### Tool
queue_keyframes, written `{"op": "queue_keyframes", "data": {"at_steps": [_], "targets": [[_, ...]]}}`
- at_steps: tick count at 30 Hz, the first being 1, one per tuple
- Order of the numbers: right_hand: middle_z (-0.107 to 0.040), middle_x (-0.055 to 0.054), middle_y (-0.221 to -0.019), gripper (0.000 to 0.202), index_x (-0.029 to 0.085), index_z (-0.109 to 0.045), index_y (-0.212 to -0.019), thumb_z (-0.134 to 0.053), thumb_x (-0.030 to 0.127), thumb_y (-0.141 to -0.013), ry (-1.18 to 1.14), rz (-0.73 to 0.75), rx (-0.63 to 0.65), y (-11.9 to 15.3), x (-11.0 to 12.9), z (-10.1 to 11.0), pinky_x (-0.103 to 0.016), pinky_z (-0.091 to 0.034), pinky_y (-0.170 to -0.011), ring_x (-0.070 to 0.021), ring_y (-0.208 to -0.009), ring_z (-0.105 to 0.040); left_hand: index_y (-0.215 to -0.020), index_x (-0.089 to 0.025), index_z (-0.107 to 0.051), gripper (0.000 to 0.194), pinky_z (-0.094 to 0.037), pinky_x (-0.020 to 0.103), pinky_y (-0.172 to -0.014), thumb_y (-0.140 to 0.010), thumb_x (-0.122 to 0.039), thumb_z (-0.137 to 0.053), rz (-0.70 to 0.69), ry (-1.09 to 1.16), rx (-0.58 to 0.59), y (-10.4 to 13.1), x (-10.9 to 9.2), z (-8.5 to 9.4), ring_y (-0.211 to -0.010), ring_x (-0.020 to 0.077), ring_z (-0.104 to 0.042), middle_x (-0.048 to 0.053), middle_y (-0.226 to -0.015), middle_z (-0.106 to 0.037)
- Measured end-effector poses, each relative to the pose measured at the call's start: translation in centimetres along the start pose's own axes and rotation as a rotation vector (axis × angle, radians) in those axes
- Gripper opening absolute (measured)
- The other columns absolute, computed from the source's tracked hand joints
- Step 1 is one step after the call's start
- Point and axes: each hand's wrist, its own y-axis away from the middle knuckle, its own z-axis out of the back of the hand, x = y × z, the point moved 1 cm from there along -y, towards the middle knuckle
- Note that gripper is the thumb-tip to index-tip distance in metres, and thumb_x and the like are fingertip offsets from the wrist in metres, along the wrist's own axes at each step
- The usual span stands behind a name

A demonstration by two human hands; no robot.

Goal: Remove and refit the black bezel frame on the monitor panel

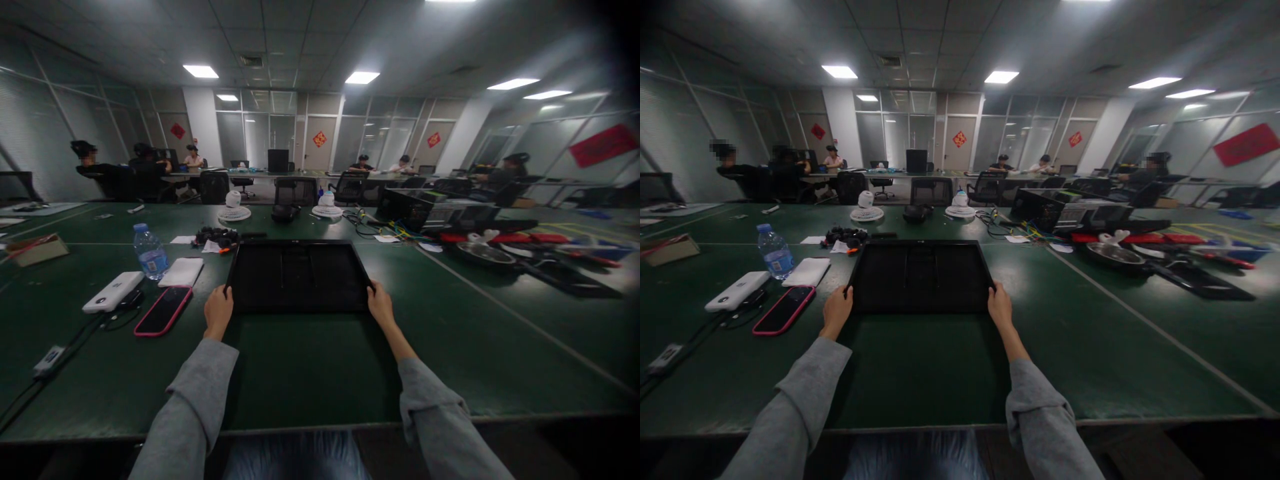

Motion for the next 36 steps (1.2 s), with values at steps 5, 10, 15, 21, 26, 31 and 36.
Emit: {"op": "queue_keyframes", "data": {"at_steps": [5, 10, 15, 21, 26, 31, 36], "targets": [[-0.072, -0.022, -0.124, 0.051, 0.009, -0.057, -0.148, -0.034, 0.028, -0.106, 0.134, -0.010, 0.009, 0.5, 0.9, 0.3, -0.043, -0.050, -0.098, -0.0319, -0.111, -0.070, -0.130, -0.009, -0.068, 0.045, -0.054, 0.044, -0.096, -0.109, -0.032, -0.035, -0.012, -0.101, 0.006, 0.5, -0.8, 0.3, -0.113, 0.0330, -0.071, 0.022, -0.120, -0.074], [-0.067, -0.025, -0.133, 0.052, 0.008, -0.057, -0.146, -0.033, 0.027, -0.104, 0.231, 0.003, -0.072, 1.1, 2.0, 0.9, -0.050, -0.042, -0.109, -0.0355, -0.125, -0.062, -0.140, -0.008, -0.063, 0.048, -0.045, 0.060, -0.109, -0.108, -0.031, -0.035, -0.011, -0.119, -0.142, 1.3, -1.9, 1.1, -0.129, 0.0397, -0.061, 0.025, -0.134, -0.068], [-0.050, -0.028, -0.155, 0.055, 0.008, -0.050, -0.152, -0.032, 0.026, -0.103, 0.198, 0.108, -0.308, 2.7, 6.4, -0.8, -0.061, -0.024, -0.120, -0.0391, -0.151, -0.035, -0.150, -0.011, -0.057, 0.050, -0.024, 0.067, -0.124, -0.108, -0.026, -0.033, -0.178, -0.037, -0.220, 2.9, -5.6, 0.6, -0.153, 0.0390, -0.039, 0.023, -0.156, -0.055], [-0.024, -0.026, -0.174, 0.067, 0.005, -0.034, -0.164, -0.024, 0.038, -0.108, 0.099, 0.298, -0.084, 6.2, 14.6, -6.5, -0.063, -0.016, -0.125, -0.0387, -0.162, -0.014, -0.154, -0.016, -0.056, 0.054, -0.026, 0.054, -0.129, -0.110, -0.031, -0.027, -0.455, 0.055, -0.051, 4.8, -11.5, -2.6, -0.155, 0.0302, -0.041, 0.015, -0.162, -0.053], [-0.018, -0.021, -0.177, 0.073, 0.009, -0.024, -0.171, -0.022, 0.047, -0.109, 0.085, 0.382, 0.038, 7.3, 16.7, -8.4, -0.062, -0.011, -0.129, -0.0344, -0.165, -0.009, -0.161, -0.018, -0.048, 0.057, -0.027, 0.055, -0.130, -0.110, -0.032, -0.029, -0.510, 0.049, 0.039, 5.3, -13.1, -4.2, -0.159, 0.0303, -0.037, 0.013, -0.169, -0.044], [-0.014, -0.018, -0.179, 0.074, 0.008, -0.024, -0.171, -0.023, 0.048, -0.108, 0.156, 0.374, 0.136, 6.6, 16.0, -9.0, -0.058, -0.008, -0.131, -0.0329, -0.166, -0.007, -0.164, -0.019, -0.045, 0.058, -0.028, 0.057, -0.130, -0.109, -0.033, -0.034, -0.495, -0.009, 0.055, 5.1, -12.8, -4.7, -0.160, 0.0325, -0.034, 0.014, -0.172, -0.038], [-0.021, -0.018, -0.177, 0.074, 0.010, -0.027, -0.171, -0.025, 0.048, -0.108, 0.161, 0.381, 0.174, 5.9, 15.2, -10.2, -0.060, -0.007, -0.131, -0.0342, -0.165, -0.013, -0.161, -0.015, -0.049, 0.058, -0.027, 0.060, -0.130, -0.108, -0.033, -0.034, -0.485, -0.059, 0.110, 4.7, -12.8, -5.2, -0.161, 0.0356, -0.032, 0.016, -0.172, -0.035]]}}
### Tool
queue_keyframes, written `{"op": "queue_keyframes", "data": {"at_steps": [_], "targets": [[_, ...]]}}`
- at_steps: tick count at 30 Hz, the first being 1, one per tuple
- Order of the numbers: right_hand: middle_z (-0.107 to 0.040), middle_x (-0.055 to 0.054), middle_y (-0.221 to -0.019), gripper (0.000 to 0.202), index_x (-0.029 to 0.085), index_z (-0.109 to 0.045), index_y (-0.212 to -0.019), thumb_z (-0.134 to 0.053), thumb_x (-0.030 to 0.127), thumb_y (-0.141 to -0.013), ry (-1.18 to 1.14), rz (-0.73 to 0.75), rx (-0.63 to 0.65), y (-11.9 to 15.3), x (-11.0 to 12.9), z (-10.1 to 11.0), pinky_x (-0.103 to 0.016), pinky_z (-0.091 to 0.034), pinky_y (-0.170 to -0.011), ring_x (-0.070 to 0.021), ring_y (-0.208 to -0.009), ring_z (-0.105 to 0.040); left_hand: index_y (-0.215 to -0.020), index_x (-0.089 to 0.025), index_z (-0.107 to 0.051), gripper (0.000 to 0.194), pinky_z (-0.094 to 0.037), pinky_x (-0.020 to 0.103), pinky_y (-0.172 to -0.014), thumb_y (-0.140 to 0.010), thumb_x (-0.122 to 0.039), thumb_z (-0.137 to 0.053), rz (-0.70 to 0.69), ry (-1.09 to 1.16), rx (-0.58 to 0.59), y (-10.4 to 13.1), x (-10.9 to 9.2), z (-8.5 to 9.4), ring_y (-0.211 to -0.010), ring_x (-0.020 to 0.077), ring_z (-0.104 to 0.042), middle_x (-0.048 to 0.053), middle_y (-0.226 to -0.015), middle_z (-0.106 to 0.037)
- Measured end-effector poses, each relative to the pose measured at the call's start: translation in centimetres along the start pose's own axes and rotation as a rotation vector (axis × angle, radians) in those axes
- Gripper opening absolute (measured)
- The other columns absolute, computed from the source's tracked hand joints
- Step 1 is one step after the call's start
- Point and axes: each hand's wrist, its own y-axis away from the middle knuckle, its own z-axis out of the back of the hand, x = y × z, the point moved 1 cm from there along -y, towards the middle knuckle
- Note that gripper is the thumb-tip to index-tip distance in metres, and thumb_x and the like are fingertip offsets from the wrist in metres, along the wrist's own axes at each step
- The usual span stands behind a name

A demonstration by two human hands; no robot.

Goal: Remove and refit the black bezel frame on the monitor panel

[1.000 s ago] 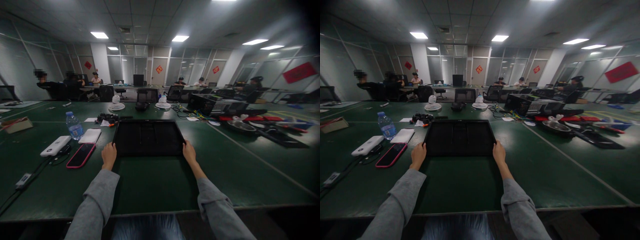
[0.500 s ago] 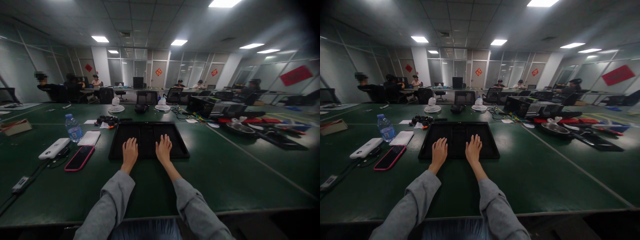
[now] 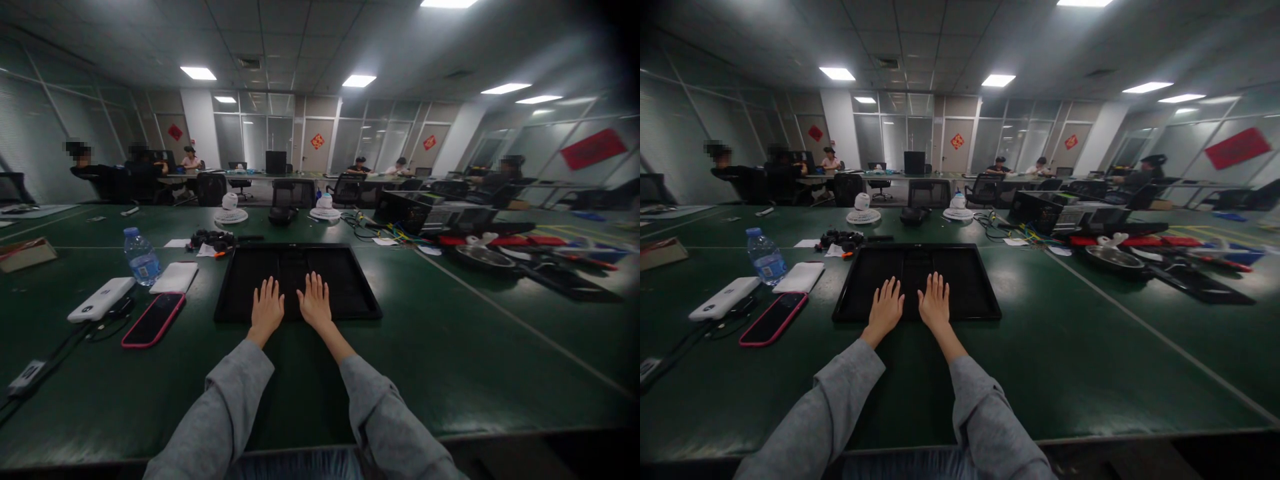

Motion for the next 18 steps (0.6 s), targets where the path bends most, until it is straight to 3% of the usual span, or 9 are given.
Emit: {"op": "queue_keyframes", "data": {"at_steps": [4, 7, 12, 18], "targets": [[-0.023, -0.020, -0.176, 0.075, 0.007, -0.031, -0.169, -0.028, 0.051, -0.108, 0.011, -0.027, 0.094, -0.2, -0.2, -0.2, -0.059, -0.011, -0.131, -0.0351, -0.164, -0.017, -0.161, -0.009, -0.047, 0.060, -0.025, 0.061, -0.130, -0.108, -0.033, -0.033, 0.005, -0.008, 0.058, -0.2, 0.1, -0.1, -0.161, 0.0369, -0.031, 0.019, -0.172, -0.034], [-0.024, -0.019, -0.176, 0.074, 0.009, -0.035, -0.168, -0.028, 0.052, -0.109, 0.022, -0.034, 0.135, -0.1, 0.0, 0.2, -0.059, -0.012, -0.131, -0.0347, -0.165, -0.017, -0.162, -0.012, -0.047, 0.059, -0.024, 0.061, -0.131, -0.108, -0.033, -0.035, 0.005, 0.002, 0.078, -0.2, 0.2, -0.1, -0.161, 0.0355, -0.031, 0.019, -0.171, -0.036], [-0.022, -0.021, -0.176, 0.073, 0.006, -0.039, -0.165, -0.027, 0.051, -0.109, 0.037, -0.029, 0.159, 0.2, 0.4, 1.1, -0.060, -0.013, -0.131, -0.0349, -0.165, -0.015, -0.162, -0.015, -0.047, 0.058, -0.023, 0.060, -0.131, -0.108, -0.035, -0.037, 0.012, 0.013, 0.079, -0.2, 0.4, -0.2, -0.161, 0.0342, -0.031, 0.018, -0.171, -0.039], [-0.021, -0.019, -0.176, 0.068, 0.007, -0.046, -0.162, -0.027, 0.047, -0.110, 0.096, -0.038, 0.178, 0.4, 1.1, 1.9, -0.056, -0.013, -0.132, -0.0325, -0.165, -0.016, -0.164, -0.012, -0.043, 0.060, -0.024, 0.059, -0.131, -0.109, -0.035, -0.033, 0.009, -0.063, 0.105, -0.1, 0.3, -0.2, -0.162, 0.0331, -0.029, 0.017, -0.173, -0.034]]}}
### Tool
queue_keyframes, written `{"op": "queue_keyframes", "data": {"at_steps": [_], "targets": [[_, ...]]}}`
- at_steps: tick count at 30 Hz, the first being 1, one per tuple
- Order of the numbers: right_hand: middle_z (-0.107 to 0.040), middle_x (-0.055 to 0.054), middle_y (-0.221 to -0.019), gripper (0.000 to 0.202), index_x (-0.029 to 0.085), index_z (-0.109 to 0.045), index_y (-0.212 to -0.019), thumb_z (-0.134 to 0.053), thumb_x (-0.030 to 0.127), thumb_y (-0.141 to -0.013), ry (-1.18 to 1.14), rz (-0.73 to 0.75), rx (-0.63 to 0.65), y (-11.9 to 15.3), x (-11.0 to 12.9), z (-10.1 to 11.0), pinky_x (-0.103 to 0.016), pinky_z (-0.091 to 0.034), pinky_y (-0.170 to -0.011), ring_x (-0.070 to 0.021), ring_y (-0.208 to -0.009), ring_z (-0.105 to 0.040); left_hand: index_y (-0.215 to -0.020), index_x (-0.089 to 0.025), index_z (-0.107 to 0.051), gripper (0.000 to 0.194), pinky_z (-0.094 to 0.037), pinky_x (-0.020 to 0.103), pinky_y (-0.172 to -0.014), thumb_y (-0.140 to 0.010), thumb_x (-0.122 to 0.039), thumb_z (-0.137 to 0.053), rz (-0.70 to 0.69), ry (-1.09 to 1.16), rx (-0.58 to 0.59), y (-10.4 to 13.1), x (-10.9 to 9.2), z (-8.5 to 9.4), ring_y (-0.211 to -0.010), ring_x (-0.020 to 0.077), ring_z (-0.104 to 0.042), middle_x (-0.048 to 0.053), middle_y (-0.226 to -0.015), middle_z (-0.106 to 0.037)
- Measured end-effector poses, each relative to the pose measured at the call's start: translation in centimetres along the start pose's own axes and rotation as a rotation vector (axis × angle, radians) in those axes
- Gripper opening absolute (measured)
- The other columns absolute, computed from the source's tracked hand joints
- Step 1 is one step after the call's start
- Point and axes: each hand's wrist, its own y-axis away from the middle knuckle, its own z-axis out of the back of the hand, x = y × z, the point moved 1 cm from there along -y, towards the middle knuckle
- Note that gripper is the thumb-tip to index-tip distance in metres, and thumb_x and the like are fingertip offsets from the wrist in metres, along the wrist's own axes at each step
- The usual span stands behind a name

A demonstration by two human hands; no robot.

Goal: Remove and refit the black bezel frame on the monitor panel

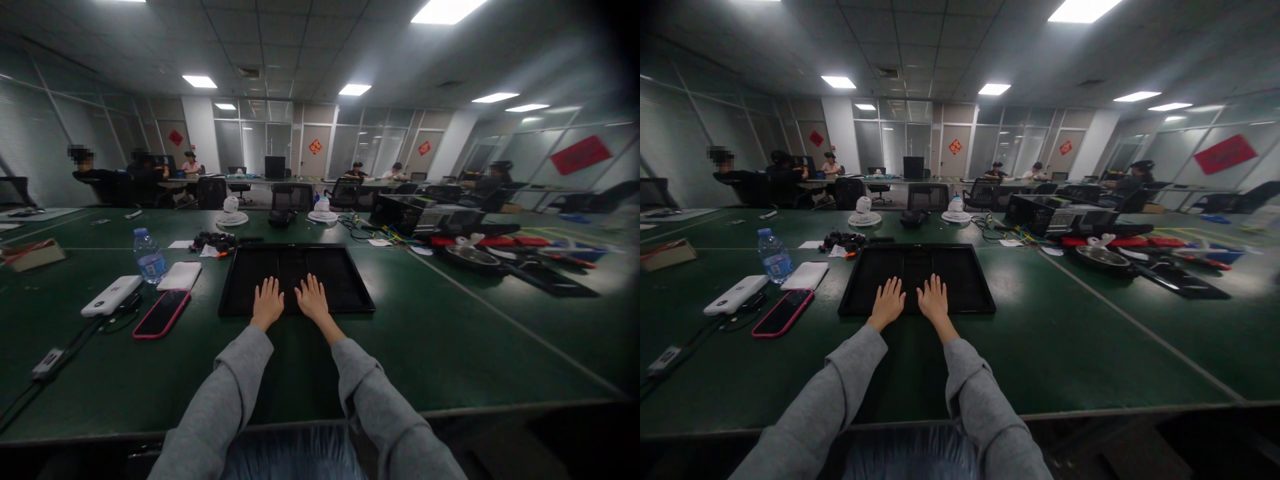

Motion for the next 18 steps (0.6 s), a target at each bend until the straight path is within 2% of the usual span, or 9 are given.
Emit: {"op": "queue_keyframes", "data": {"at_steps": [4, 8, 12, 18], "targets": [[-0.020, -0.018, -0.177, 0.067, 0.007, -0.046, -0.163, -0.027, 0.045, -0.111, 0.066, -0.018, 0.020, 0.49, 0.47, 0.54, -0.050, -0.012, -0.133, -0.0300, -0.165, -0.016, -0.165, -0.012, -0.040, 0.061, -0.025, 0.057, -0.131, -0.109, -0.035, -0.032, 0.012, -0.057, 0.035, 0.22, -0.14, 0.19, -0.163, 0.0315, -0.028, 0.014, -0.174, -0.032], [-0.021, -0.017, -0.177, 0.066, 0.008, -0.047, -0.162, -0.027, 0.045, -0.111, 0.075, -0.006, 0.019, 0.88, 0.53, 0.64, -0.049, -0.013, -0.133, -0.0303, -0.165, -0.017, -0.166, -0.015, -0.041, 0.061, -0.025, 0.057, -0.131, -0.109, -0.036, -0.032, 0.013, -0.074, 0.036, 0.63, -0.25, 0.48, -0.163, 0.0312, -0.028, 0.014, -0.174, -0.032], [-0.022, -0.017, -0.177, 0.066, 0.009, -0.048, -0.162, -0.027, 0.045, -0.111, 0.064, -0.005, 0.014, 0.98, 0.45, 0.57, -0.050, -0.013, -0.133, -0.0296, -0.165, -0.016, -0.165, -0.014, -0.041, 0.061, -0.026, 0.056, -0.131, -0.109, -0.036, -0.033, 0.016, -0.066, 0.032, 0.83, -0.28, 0.60, -0.163, 0.0309, -0.028, 0.014, -0.174, -0.033], [-0.021, -0.018, -0.177, 0.067, 0.008, -0.046, -0.163, -0.025, 0.046, -0.112, 0.074, 0.000, 0.018, 0.86, 0.36, 0.40, -0.050, -0.012, -0.132, -0.0297, -0.165, -0.015, -0.161, -0.013, -0.047, 0.058, -0.029, 0.056, -0.130, -0.107, -0.030, -0.036, 0.012, -0.051, -0.035, 0.79, -0.13, 0.15, -0.159, 0.0308, -0.036, 0.014, -0.171, -0.040]]}}
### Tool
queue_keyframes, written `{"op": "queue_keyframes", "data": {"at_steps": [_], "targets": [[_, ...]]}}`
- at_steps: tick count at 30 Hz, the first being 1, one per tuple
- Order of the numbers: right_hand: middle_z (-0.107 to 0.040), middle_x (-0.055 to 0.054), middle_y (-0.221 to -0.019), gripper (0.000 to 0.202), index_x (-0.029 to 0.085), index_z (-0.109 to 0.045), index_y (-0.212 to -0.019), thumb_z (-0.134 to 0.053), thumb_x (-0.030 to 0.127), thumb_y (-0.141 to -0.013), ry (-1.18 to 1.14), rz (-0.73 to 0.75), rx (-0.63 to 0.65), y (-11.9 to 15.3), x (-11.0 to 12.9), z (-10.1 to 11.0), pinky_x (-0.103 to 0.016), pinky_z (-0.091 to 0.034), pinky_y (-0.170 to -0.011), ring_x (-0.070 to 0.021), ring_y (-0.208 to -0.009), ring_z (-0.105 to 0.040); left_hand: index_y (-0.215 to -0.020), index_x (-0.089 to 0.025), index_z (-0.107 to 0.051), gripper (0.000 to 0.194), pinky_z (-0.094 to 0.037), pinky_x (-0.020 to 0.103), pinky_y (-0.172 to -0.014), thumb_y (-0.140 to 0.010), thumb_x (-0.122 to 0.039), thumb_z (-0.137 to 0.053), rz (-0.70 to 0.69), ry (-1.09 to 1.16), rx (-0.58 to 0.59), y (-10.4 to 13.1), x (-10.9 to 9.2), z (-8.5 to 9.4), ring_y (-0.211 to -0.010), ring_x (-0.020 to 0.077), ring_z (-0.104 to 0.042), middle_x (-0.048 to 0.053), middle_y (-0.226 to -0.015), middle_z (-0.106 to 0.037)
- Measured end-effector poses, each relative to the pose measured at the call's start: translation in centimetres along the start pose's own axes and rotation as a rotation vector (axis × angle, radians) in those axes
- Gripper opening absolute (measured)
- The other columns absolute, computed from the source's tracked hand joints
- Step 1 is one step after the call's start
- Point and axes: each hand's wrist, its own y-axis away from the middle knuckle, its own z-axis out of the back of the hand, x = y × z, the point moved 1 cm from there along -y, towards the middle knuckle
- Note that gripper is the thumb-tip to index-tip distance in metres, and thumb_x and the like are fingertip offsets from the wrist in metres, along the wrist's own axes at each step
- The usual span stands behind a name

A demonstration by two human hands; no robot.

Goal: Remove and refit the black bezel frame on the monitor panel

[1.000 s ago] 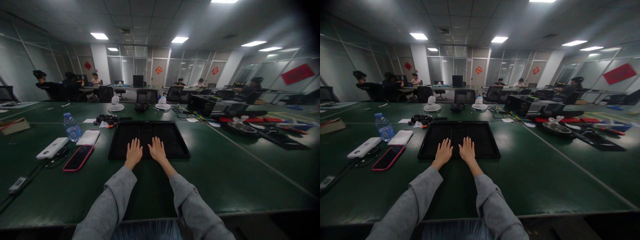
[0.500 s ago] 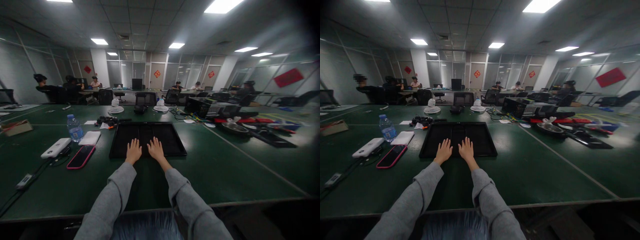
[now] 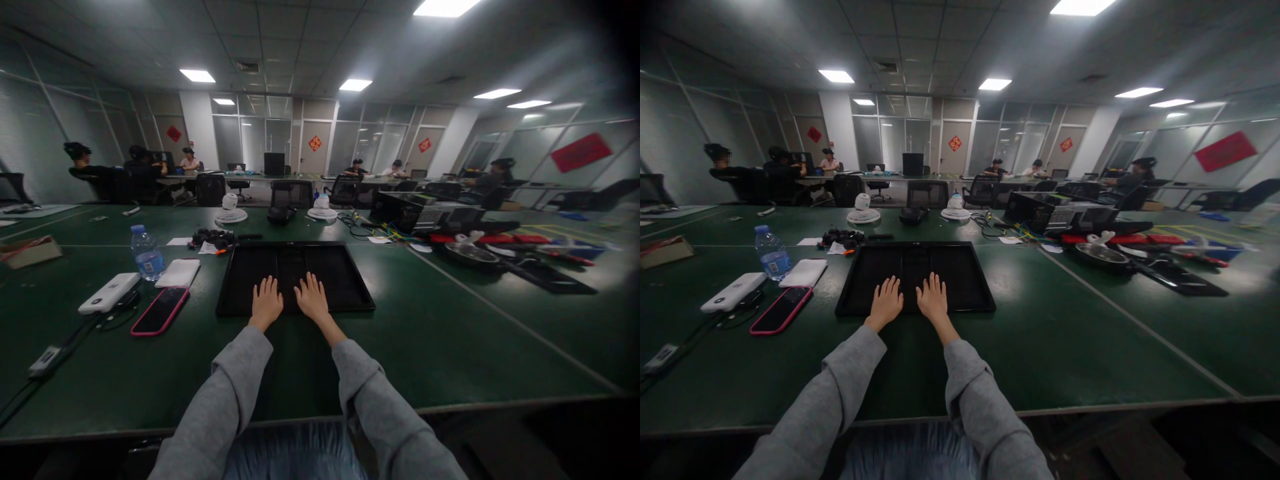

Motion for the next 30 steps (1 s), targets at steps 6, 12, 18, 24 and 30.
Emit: {"op": "queue_keyframes", "data": {"at_steps": [6, 12, 18, 24, 30], "targets": [[-0.023, -0.018, -0.177, 0.064, 0.008, -0.048, -0.161, -0.025, 0.042, -0.111, 0.035, 0.009, 0.011, -0.3, -0.1, -0.2, -0.051, -0.014, -0.131, -0.0312, -0.164, -0.018, -0.159, -0.012, -0.051, 0.058, -0.030, 0.055, -0.130, -0.105, -0.030, -0.039, -0.004, 0.000, -0.039, 0.1, 0.0, -0.1, -0.158, 0.0305, -0.038, 0.015, -0.169, -0.043], [-0.040, -0.020, -0.166, 0.059, 0.017, -0.042, -0.164, -0.038, 0.029, -0.106, 0.047, -0.042, 0.044, -2.5, -0.4, 1.4, -0.052, -0.037, -0.118, -0.0333, -0.150, -0.038, -0.157, -0.013, -0.053, 0.057, -0.032, 0.056, -0.128, -0.105, -0.032, -0.039, -0.011, 0.008, -0.064, 0.3, -0.1, 0.0, -0.157, 0.0315, -0.039, 0.015, -0.168, -0.044], [-0.049, -0.018, -0.148, 0.067, 0.024, -0.043, -0.163, -0.043, 0.012, -0.097, -0.002, -0.032, 0.026, -6.6, 1.3, 2.8, -0.043, -0.043, -0.109, -0.0295, -0.135, -0.047, -0.157, -0.014, -0.054, 0.057, -0.032, 0.057, -0.128, -0.105, -0.030, -0.040, -0.006, 0.010, -0.062, 0.2, -0.2, 0.3, -0.157, 0.0317, -0.040, 0.016, -0.168, -0.045], [-0.046, -0.016, -0.150, 0.063, 0.027, -0.051, -0.156, -0.041, 0.009, -0.097, -0.030, 0.024, 0.081, -9.9, 4.2, 2.4, -0.039, -0.044, -0.107, -0.0272, -0.135, -0.048, -0.158, -0.012, -0.052, 0.057, -0.033, 0.057, -0.128, -0.105, -0.029, -0.040, -0.005, 0.014, -0.041, 0.2, -0.3, 0.7, -0.157, 0.0319, -0.040, 0.016, -0.168, -0.044], [-0.044, -0.017, -0.155, 0.060, 0.027, -0.058, -0.150, -0.044, 0.009, -0.095, 0.011, 0.045, 0.103, -11.8, 4.5, 2.0, -0.044, -0.043, -0.109, -0.0302, -0.139, -0.046, -0.159, -0.013, -0.051, 0.057, -0.032, 0.057, -0.129, -0.106, -0.030, -0.038, 0.004, 0.016, -0.017, 0.2, -0.3, 0.9, -0.158, 0.0318, -0.038, 0.015, -0.169, -0.043]]}}
